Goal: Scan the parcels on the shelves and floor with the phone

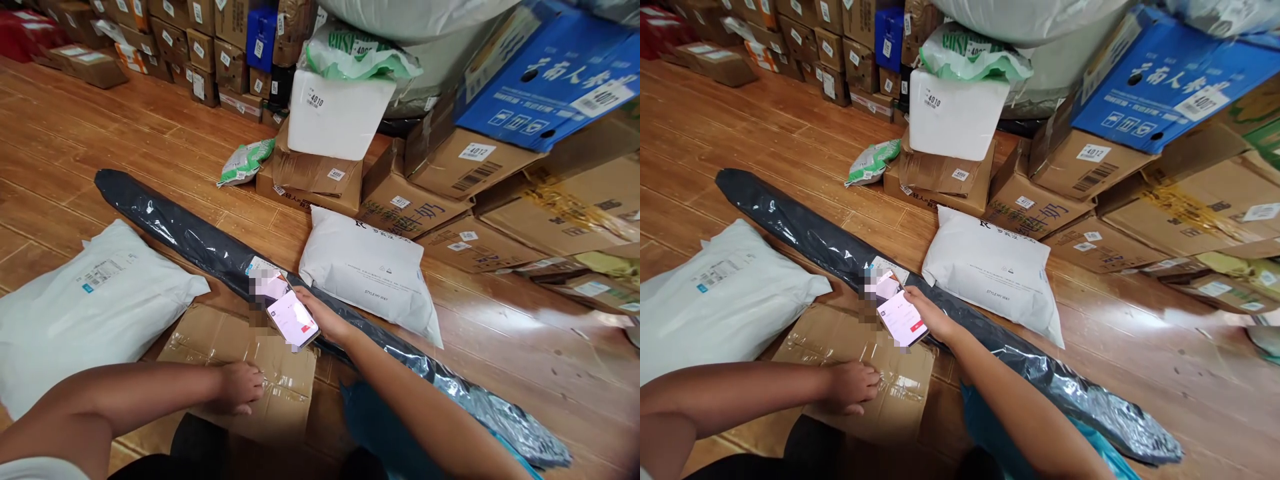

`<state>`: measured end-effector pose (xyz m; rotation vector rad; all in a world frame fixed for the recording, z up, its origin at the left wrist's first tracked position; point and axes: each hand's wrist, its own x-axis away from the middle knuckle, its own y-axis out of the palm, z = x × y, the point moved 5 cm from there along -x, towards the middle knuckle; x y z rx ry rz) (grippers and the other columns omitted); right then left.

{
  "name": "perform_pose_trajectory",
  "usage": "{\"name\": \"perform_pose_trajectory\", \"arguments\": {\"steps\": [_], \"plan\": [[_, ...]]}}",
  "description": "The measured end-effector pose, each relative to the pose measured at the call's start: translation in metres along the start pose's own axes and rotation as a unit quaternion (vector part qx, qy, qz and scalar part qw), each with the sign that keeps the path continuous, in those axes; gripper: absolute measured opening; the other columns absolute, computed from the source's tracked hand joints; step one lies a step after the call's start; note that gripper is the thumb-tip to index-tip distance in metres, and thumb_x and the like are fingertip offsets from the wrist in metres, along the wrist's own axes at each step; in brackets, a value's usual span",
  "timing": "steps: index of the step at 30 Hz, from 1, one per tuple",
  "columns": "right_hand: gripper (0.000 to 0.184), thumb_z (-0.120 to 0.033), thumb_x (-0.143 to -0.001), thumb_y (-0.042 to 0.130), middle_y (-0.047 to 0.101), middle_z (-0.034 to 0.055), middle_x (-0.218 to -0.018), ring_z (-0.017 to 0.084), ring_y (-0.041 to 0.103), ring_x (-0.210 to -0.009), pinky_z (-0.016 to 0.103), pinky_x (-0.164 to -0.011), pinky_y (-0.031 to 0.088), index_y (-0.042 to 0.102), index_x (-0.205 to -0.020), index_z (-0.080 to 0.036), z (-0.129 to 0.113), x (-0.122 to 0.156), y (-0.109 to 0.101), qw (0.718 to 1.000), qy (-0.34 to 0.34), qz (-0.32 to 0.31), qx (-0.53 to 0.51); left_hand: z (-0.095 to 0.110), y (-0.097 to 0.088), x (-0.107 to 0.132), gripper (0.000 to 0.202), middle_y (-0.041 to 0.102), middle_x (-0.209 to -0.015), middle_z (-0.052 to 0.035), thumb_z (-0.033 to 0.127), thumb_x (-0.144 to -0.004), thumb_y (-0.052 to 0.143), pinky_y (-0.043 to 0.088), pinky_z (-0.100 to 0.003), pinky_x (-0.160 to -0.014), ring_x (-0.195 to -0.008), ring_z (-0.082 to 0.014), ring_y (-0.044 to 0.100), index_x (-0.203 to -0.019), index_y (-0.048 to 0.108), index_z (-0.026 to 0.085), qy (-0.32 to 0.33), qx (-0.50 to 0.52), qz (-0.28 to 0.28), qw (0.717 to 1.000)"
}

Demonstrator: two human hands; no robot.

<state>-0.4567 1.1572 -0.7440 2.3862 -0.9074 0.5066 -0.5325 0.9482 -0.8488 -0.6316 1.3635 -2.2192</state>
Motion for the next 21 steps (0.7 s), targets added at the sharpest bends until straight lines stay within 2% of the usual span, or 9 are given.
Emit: {"name": "perform_pose_trajectory", "arguments": {"steps": [5, 12, 21], "plan": [[0.030, -0.044, -0.078, 0.072, 0.065, -0.0015, -0.083, 0.016, 0.058, -0.074, 0.026, -0.064, 0.042, 0.063, -0.094, -0.022, -0.011, -0.015, 0.005, 0.999, -0.013, -0.016, 0.029, 0.002, -0.007, 0.000, 0.036, 0.066, -0.094, -0.0066, 0.047, -0.075, 0.074, 0.044, -0.034, -0.070, -0.086, -0.0226, 0.061, -0.092, 0.064, 0.017, 0.008, 0.006, -0.010, 1.000], [0.034, -0.050, -0.077, 0.071, 0.064, -0.0013, -0.081, 0.016, 0.057, -0.072, 0.026, -0.062, 0.042, 0.063, -0.095, -0.022, -0.006, -0.014, 0.006, 0.999, -0.007, -0.023, 0.045, 0.003, -0.013, -0.001, 0.037, 0.066, -0.095, -0.0074, 0.049, -0.075, 0.073, 0.044, -0.034, -0.067, -0.087, -0.0243, 0.061, -0.092, 0.064, 0.018, -0.002, 0.013, -0.038, 0.999], [0.036, -0.052, -0.076, 0.071, 0.063, -0.0009, -0.079, 0.018, 0.058, -0.075, 0.027, -0.064, 0.041, 0.063, -0.094, -0.022, -0.005, -0.016, 0.008, 0.998, -0.007, -0.032, 0.046, 0.003, -0.012, -0.001, 0.037, 0.066, -0.094, -0.0064, 0.049, -0.074, 0.075, 0.043, -0.035, -0.065, -0.085, -0.0230, 0.061, -0.090, 0.064, 0.018, 0.009, 0.014, -0.016, 1.000]]}}
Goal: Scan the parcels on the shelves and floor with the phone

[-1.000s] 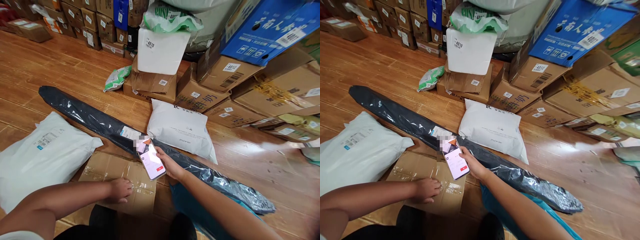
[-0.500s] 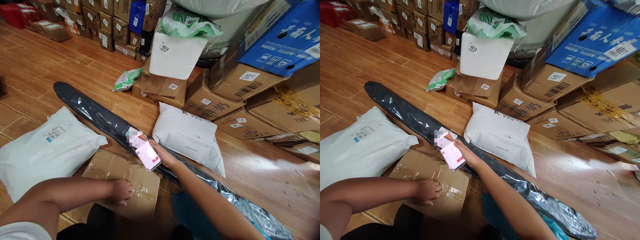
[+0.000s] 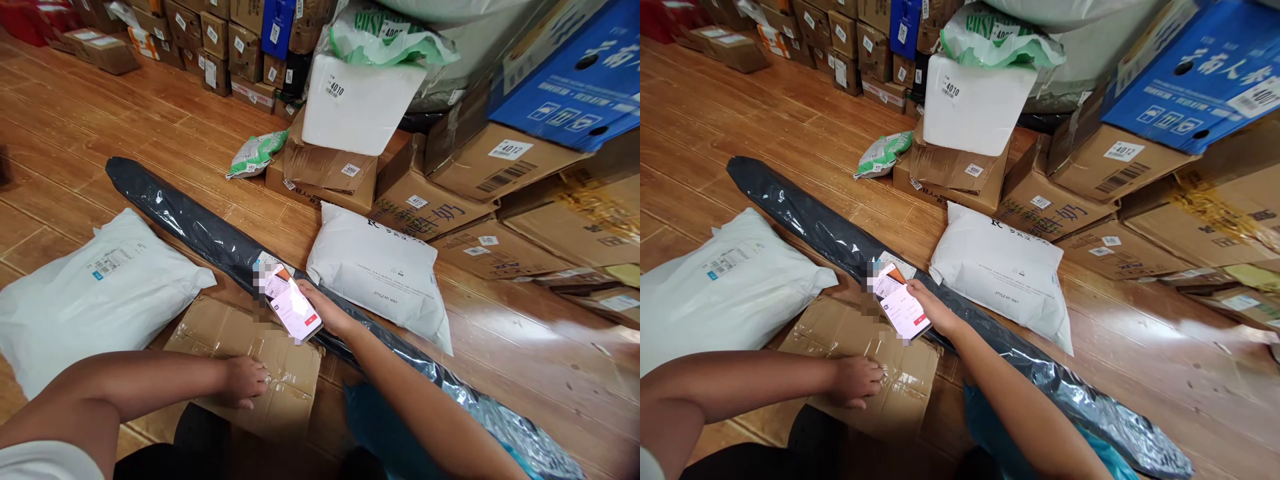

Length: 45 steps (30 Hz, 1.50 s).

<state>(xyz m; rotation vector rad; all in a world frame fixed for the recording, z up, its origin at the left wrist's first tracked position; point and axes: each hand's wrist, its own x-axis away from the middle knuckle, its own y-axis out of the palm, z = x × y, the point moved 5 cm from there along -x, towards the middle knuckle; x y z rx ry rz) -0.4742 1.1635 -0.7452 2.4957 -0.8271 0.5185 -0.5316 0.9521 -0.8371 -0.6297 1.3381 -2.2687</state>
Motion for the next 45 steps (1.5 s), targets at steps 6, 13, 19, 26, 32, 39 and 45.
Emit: {"name": "perform_pose_trajectory", "arguments": {"steps": [6, 13, 19, 26, 32, 39, 45], "plan": [[0.034, -0.050, -0.077, 0.072, 0.064, -0.0011, -0.083, 0.017, 0.057, -0.076, 0.028, -0.067, 0.041, 0.064, -0.094, -0.022, 0.001, 0.002, 0.002, 1.000, 0.004, 0.003, -0.016, -0.001, -0.001, 0.000, 0.038, 0.066, -0.090, -0.0057, 0.049, -0.071, 0.077, 0.042, -0.035, -0.062, -0.082, -0.0225, 0.061, -0.088, 0.064, 0.018, 0.001, -0.006, 0.016, 1.000], [0.034, -0.047, -0.076, 0.072, 0.066, -0.0009, -0.093, 0.017, 0.060, -0.082, 0.027, -0.072, 0.045, 0.063, -0.100, -0.024, -0.001, 0.015, 0.012, 0.997, 0.002, 0.002, -0.077, -0.002, 0.008, 0.001, 0.038, 0.067, -0.095, -0.0071, 0.051, -0.074, 0.074, 0.042, -0.036, -0.065, -0.087, -0.0243, 0.062, -0.091, 0.064, 0.018, -0.002, -0.004, 0.007, 1.000], [0.047, -0.028, -0.068, 0.072, 0.069, 0.0014, -0.102, 0.020, 0.063, -0.084, 0.027, -0.070, 0.047, 0.060, -0.113, -0.025, -0.007, 0.031, 0.018, 0.993, 0.010, -0.018, -0.113, -0.003, 0.006, 0.002, 0.037, 0.066, -0.095, -0.0066, 0.049, -0.074, 0.075, 0.039, -0.034, -0.061, -0.085, -0.0233, 0.061, -0.091, 0.063, 0.019, -0.003, 0.000, -0.003, 1.000], [0.051, -0.016, -0.068, 0.069, 0.070, -0.0013, -0.103, 0.018, 0.063, -0.081, 0.027, -0.068, 0.047, 0.058, -0.117, -0.028, -0.008, 0.039, 0.024, 0.995, -0.028, 0.013, -0.096, -0.003, 0.005, 0.000, 0.036, 0.066, -0.095, -0.0068, 0.050, -0.076, 0.072, 0.041, -0.035, -0.064, -0.088, -0.0231, 0.061, -0.091, 0.064, 0.018, 0.003, -0.001, -0.022, 1.000], [0.043, -0.017, -0.070, 0.070, 0.071, -0.0018, -0.100, 0.018, 0.064, -0.082, 0.028, -0.071, 0.049, 0.058, -0.111, -0.028, -0.005, 0.039, 0.021, 0.993, -0.047, 0.033, -0.103, -0.003, 0.002, -0.001, 0.035, 0.066, -0.095, -0.0070, 0.049, -0.075, 0.074, 0.041, -0.034, -0.064, -0.087, -0.0226, 0.061, -0.090, 0.065, 0.018, 0.007, 0.002, -0.003, 1.000], [0.064, -0.008, -0.059, 0.069, 0.071, -0.0029, -0.103, 0.019, 0.065, -0.087, 0.028, -0.072, 0.050, 0.056, -0.118, -0.030, -0.007, 0.044, 0.022, 0.992, -0.040, 0.002, -0.117, -0.003, 0.003, -0.002, 0.035, 0.066, -0.098, -0.0070, 0.048, -0.077, 0.072, 0.042, -0.035, -0.065, -0.089, -0.0229, 0.062, -0.092, 0.064, 0.018, -0.001, 0.006, -0.034, 0.999], [0.068, -0.005, -0.057, 0.066, 0.070, -0.0026, -0.107, 0.019, 0.066, -0.090, 0.026, -0.067, 0.052, 0.054, -0.120, -0.030, -0.009, 0.049, 0.023, 0.989, -0.018, -0.002, -0.144, -0.002, 0.001, -0.003, 0.034, 0.066, -0.098, -0.0074, 0.047, -0.077, 0.072, 0.043, -0.035, -0.067, -0.089, -0.0232, 0.062, -0.092, 0.065, 0.017, 0.007, 0.014, -0.040, 0.999]]}}
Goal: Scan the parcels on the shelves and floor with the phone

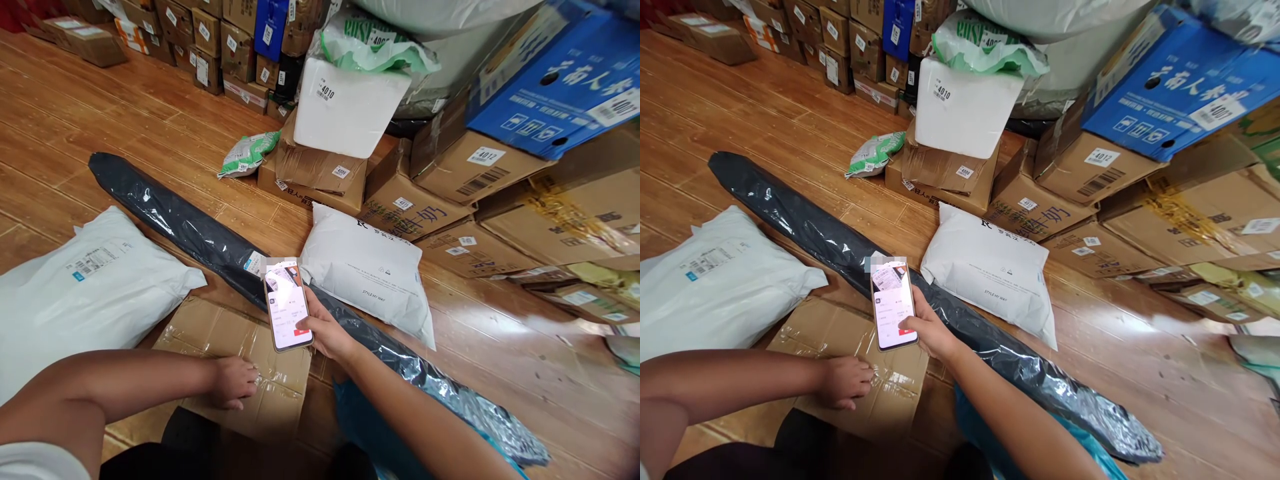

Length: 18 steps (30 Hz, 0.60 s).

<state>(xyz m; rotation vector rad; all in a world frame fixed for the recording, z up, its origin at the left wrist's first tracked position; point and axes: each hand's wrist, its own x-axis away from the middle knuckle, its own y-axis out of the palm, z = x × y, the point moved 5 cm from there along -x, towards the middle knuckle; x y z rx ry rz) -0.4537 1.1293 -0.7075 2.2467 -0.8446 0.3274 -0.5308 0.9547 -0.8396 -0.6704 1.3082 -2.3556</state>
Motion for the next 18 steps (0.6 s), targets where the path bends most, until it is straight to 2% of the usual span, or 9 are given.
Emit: {"name": "perform_pose_trajectory", "arguments": {"steps": [3, 5, 10, 14, 18], "plan": [[0.066, -0.006, -0.056, 0.065, 0.071, -0.0013, -0.104, 0.020, 0.067, -0.089, 0.028, -0.071, 0.053, 0.055, -0.117, -0.028, -0.006, 0.003, 0.001, 1.000, 0.007, -0.008, -0.016, 0.000, -0.002, -0.001, 0.035, 0.066, -0.098, -0.0077, 0.048, -0.077, 0.072, 0.044, -0.034, -0.068, -0.089, -0.0230, 0.061, -0.092, 0.066, 0.017, -0.002, 0.003, 0.003, 1.000], [0.061, -0.010, -0.058, 0.064, 0.071, 0.0007, -0.107, 0.023, 0.069, -0.092, 0.035, -0.079, 0.055, 0.055, -0.115, -0.027, -0.015, 0.006, 0.004, 0.999, 0.008, -0.026, -0.038, 0.001, -0.003, -0.001, 0.034, 0.067, -0.097, -0.0078, 0.048, -0.077, 0.072, 0.044, -0.034, -0.068, -0.088, -0.0228, 0.061, -0.091, 0.066, 0.017, -0.004, 0.002, 0.002, 1.000], [0.061, -0.020, -0.064, 0.060, 0.070, 0.0025, -0.117, 0.031, 0.070, -0.100, 0.049, -0.095, 0.050, 0.051, -0.124, -0.029, -0.053, 0.018, 0.004, 0.998, -0.019, -0.037, -0.057, 0.001, -0.001, -0.002, 0.033, 0.067, -0.095, -0.0076, 0.049, -0.080, 0.068, 0.043, -0.035, -0.066, -0.085, -0.0227, 0.062, -0.090, 0.066, 0.018, 0.002, -0.002, 0.005, 1.000], [0.064, -0.021, -0.066, 0.061, 0.067, 0.0030, -0.123, 0.033, 0.068, -0.106, 0.050, -0.093, 0.051, 0.048, -0.129, -0.032, -0.076, 0.029, -0.002, 0.997, -0.059, -0.023, -0.042, -0.001, 0.006, -0.002, 0.035, 0.067, -0.095, -0.0080, 0.051, -0.081, 0.067, 0.042, -0.034, -0.065, -0.086, -0.0231, 0.062, -0.091, 0.065, 0.018, 0.002, -0.005, 0.008, 1.000], [0.068, -0.017, -0.066, 0.067, 0.066, 0.0037, -0.126, 0.033, 0.067, -0.110, 0.046, -0.090, 0.053, 0.047, -0.130, -0.032, -0.076, 0.036, -0.004, 0.997, -0.066, -0.020, -0.033, -0.001, 0.009, -0.002, 0.036, 0.067, -0.096, -0.0077, 0.052, -0.080, 0.068, 0.043, -0.034, -0.064, -0.085, -0.0224, 0.062, -0.092, 0.065, 0.018, 0.010, -0.013, 0.018, 1.000]]}}
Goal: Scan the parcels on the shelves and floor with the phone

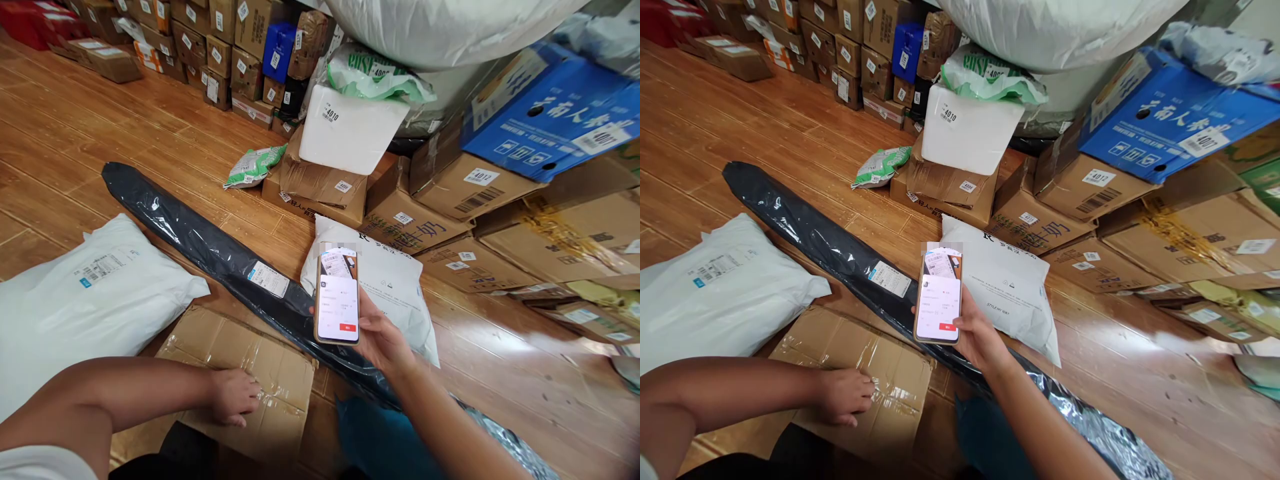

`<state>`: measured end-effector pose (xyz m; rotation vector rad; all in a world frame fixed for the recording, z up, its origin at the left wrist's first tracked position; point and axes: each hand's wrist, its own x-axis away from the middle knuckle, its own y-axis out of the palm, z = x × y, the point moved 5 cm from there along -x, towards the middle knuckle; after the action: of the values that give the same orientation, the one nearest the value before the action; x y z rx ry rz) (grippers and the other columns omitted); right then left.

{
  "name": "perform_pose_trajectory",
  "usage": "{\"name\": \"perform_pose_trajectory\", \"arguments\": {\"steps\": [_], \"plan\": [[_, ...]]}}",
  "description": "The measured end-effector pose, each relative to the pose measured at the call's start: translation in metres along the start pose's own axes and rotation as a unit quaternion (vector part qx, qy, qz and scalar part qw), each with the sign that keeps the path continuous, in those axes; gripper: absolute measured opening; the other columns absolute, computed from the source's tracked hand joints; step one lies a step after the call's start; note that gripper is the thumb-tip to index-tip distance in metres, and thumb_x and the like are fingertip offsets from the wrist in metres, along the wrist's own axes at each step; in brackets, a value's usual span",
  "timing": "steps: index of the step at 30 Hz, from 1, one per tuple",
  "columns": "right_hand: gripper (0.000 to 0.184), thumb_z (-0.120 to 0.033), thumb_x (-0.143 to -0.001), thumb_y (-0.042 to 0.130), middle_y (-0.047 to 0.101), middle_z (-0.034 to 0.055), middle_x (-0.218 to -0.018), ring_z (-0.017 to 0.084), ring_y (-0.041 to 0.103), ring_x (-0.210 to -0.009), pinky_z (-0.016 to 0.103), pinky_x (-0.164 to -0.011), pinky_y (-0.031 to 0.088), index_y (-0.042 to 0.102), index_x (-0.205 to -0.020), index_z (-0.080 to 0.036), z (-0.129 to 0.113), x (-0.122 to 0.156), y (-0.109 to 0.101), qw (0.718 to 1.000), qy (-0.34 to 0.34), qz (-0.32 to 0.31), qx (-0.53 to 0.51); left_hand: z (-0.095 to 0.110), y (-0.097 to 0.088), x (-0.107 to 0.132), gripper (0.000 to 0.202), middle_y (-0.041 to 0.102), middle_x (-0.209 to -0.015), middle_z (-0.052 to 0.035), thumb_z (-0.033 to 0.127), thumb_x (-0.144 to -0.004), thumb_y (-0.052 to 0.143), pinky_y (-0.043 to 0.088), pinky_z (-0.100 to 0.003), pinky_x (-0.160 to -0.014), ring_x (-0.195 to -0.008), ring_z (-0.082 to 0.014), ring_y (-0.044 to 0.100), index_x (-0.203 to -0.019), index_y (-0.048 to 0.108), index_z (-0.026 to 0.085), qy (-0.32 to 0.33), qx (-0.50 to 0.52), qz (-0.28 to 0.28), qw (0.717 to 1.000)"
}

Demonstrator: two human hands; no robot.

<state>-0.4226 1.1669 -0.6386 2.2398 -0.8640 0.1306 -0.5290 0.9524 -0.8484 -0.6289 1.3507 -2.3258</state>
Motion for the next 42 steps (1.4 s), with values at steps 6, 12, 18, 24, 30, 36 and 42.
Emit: {"name": "perform_pose_trajectory", "arguments": {"steps": [6, 12, 18, 24, 30, 36, 42], "plan": [[0.083, -0.012, -0.069, 0.069, 0.063, 0.0053, -0.131, 0.031, 0.065, -0.114, 0.047, -0.091, 0.054, 0.035, -0.141, -0.035, 0.012, 0.004, -0.002, 1.000, 0.002, 0.018, 0.012, 0.000, -0.001, -0.001, 0.036, 0.067, -0.089, -0.0062, 0.052, -0.077, 0.070, 0.042, -0.033, -0.062, -0.082, -0.0214, 0.062, -0.087, 0.066, 0.018, 0.004, -0.003, 0.013, 1.000], [0.085, -0.012, -0.072, 0.072, 0.062, 0.0042, -0.133, 0.031, 0.063, -0.118, 0.049, -0.097, 0.052, 0.033, -0.143, -0.038, 0.013, 0.007, -0.001, 0.999, 0.005, 0.012, 0.041, 0.000, -0.002, -0.001, 0.034, 0.067, -0.093, -0.0075, 0.051, -0.079, 0.069, 0.043, -0.033, -0.065, -0.085, -0.0223, 0.062, -0.089, 0.066, 0.019, -0.007, 0.005, -0.012, 1.000], [0.080, -0.013, -0.072, 0.073, 0.060, 0.0030, -0.136, 0.031, 0.063, -0.118, 0.054, -0.105, 0.044, 0.037, -0.139, -0.040, 0.018, 0.006, 0.002, 0.998, -0.009, -0.001, 0.056, -0.001, 0.004, -0.001, 0.037, 0.067, -0.093, -0.0074, 0.053, -0.077, 0.070, 0.044, -0.034, -0.066, -0.083, -0.0225, 0.062, -0.091, 0.066, 0.018, -0.007, 0.003, 0.000, 1.000], [0.075, -0.014, -0.069, 0.076, 0.062, 0.0035, -0.132, 0.031, 0.064, -0.115, 0.051, -0.102, 0.046, 0.042, -0.133, -0.035, 0.029, 0.004, -0.003, 0.997, -0.009, -0.018, 0.069, -0.004, 0.005, 0.001, 0.038, 0.066, -0.100, -0.0093, 0.052, -0.079, 0.068, 0.044, -0.034, -0.068, -0.091, -0.0245, 0.061, -0.098, 0.065, 0.019, -0.017, 0.021, -0.025, 0.999], [0.076, -0.017, -0.069, 0.080, 0.062, 0.0042, -0.132, 0.030, 0.063, -0.116, 0.051, -0.101, 0.047, 0.040, -0.132, -0.034, 0.036, 0.002, -0.013, 0.996, -0.018, -0.001, 0.086, -0.002, -0.001, 0.002, 0.039, 0.066, -0.101, -0.0096, 0.052, -0.079, 0.069, 0.044, -0.035, -0.068, -0.094, -0.0255, 0.062, -0.098, 0.067, 0.017, -0.027, 0.027, -0.022, 0.999], [0.076, -0.019, -0.073, 0.079, 0.061, 0.0050, -0.133, 0.030, 0.064, -0.116, 0.051, -0.101, 0.048, 0.038, -0.135, -0.036, 0.032, 0.008, -0.019, 0.995, -0.013, 0.009, 0.101, 0.004, 0.001, 0.000, 0.047, 0.066, -0.103, -0.0129, 0.056, -0.077, 0.068, 0.045, -0.037, -0.068, -0.096, -0.0290, 0.061, -0.102, 0.068, 0.016, -0.057, 0.032, -0.042, 0.997], [0.073, -0.018, -0.071, 0.079, 0.058, 0.0039, -0.137, 0.029, 0.064, -0.116, 0.048, -0.101, 0.048, 0.043, -0.132, -0.037, 0.028, 0.008, -0.036, 0.994, -0.018, 0.040, 0.099, 0.006, 0.002, -0.004, 0.049, 0.066, -0.098, -0.0118, 0.059, -0.074, 0.068, 0.043, -0.035, -0.063, -0.088, -0.0274, 0.061, -0.097, 0.069, 0.017, -0.050, 0.019, -0.028, 0.998]]}}
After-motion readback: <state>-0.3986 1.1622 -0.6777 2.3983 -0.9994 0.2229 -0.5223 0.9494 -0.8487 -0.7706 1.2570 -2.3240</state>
